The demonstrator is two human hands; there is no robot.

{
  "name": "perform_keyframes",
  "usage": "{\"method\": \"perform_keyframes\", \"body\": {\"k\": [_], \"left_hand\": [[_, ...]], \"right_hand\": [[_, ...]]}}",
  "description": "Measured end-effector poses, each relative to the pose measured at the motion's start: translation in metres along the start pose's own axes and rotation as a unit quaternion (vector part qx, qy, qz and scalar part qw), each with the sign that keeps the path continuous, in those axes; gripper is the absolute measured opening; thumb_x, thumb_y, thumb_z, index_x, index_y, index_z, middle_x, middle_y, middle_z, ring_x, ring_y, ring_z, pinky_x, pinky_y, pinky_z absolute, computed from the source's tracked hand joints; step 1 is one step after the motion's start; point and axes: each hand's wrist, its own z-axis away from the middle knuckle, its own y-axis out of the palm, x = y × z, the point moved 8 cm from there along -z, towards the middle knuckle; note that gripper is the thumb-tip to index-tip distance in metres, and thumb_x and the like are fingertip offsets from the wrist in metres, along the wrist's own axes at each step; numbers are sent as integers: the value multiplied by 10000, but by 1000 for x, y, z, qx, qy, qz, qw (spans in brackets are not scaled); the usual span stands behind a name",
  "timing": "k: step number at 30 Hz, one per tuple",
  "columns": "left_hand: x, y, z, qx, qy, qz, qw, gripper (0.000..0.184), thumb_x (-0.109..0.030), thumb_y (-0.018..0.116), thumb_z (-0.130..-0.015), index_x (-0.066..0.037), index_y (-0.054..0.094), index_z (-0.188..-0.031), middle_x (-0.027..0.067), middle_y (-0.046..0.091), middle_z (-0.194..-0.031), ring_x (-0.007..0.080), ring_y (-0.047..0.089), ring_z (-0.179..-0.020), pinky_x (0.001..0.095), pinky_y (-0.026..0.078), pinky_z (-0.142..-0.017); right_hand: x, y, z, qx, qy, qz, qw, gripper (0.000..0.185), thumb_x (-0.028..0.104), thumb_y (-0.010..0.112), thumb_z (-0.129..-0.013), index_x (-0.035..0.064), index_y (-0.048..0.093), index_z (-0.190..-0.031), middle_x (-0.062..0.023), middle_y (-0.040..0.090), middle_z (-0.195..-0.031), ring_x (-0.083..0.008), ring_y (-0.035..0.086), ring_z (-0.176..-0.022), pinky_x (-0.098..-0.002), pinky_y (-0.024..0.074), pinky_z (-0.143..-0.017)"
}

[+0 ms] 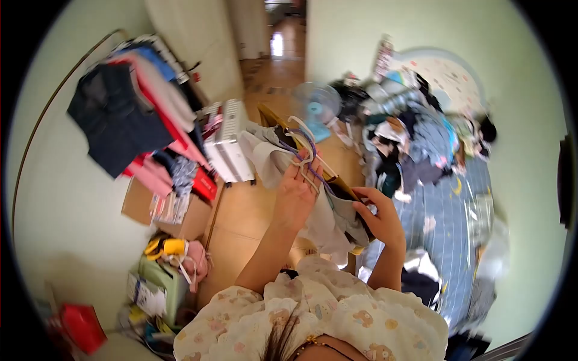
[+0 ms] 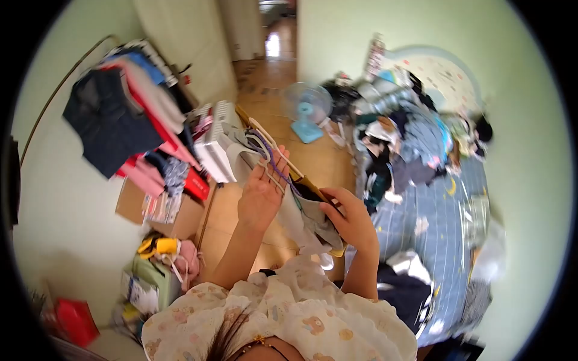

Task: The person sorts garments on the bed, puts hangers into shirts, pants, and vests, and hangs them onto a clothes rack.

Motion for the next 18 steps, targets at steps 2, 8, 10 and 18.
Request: {"method": "perform_keyframes", "body": {"k": [2,8,10,18], "left_hand": [[-23,-4,-4,-24,62,-18,998,642,11,577,-797,-25,326,-1387,151,314,-1466,252,324,-1362,342,268,-1131],[-87,-9,15,-76,245,-101,961,675,-135,592,-772,-1,325,-1377,166,317,-1454,266,311,-1357,349,225,-1140],[-103,-11,31,-99,292,-118,944,709,-168,605,-753,10,318,-1376,182,314,-1449,273,310,-1352,349,213,-1142],[-171,-9,102,-164,434,-138,875,722,-198,625,-743,17,335,-1369,189,350,-1429,276,340,-1323,344,226,-1128]], "right_hand": [[5,10,-29,48,-23,-14,998,265,68,610,-870,-3,596,-1125,-112,637,-1004,-200,601,-864,-286,468,-743],[21,53,-84,124,-120,-49,984,214,18,583,-866,4,596,-1080,-129,626,-968,-224,611,-832,-286,487,-716],[23,74,-98,140,-151,-70,976,214,12,587,-860,4,600,-1073,-128,626,-948,-229,617,-811,-292,491,-699],[58,160,-116,193,-238,-107,946,188,33,613,-847,10,616,-1034,-142,637,-955,-286,619,-817,-319,488,-695]]}}
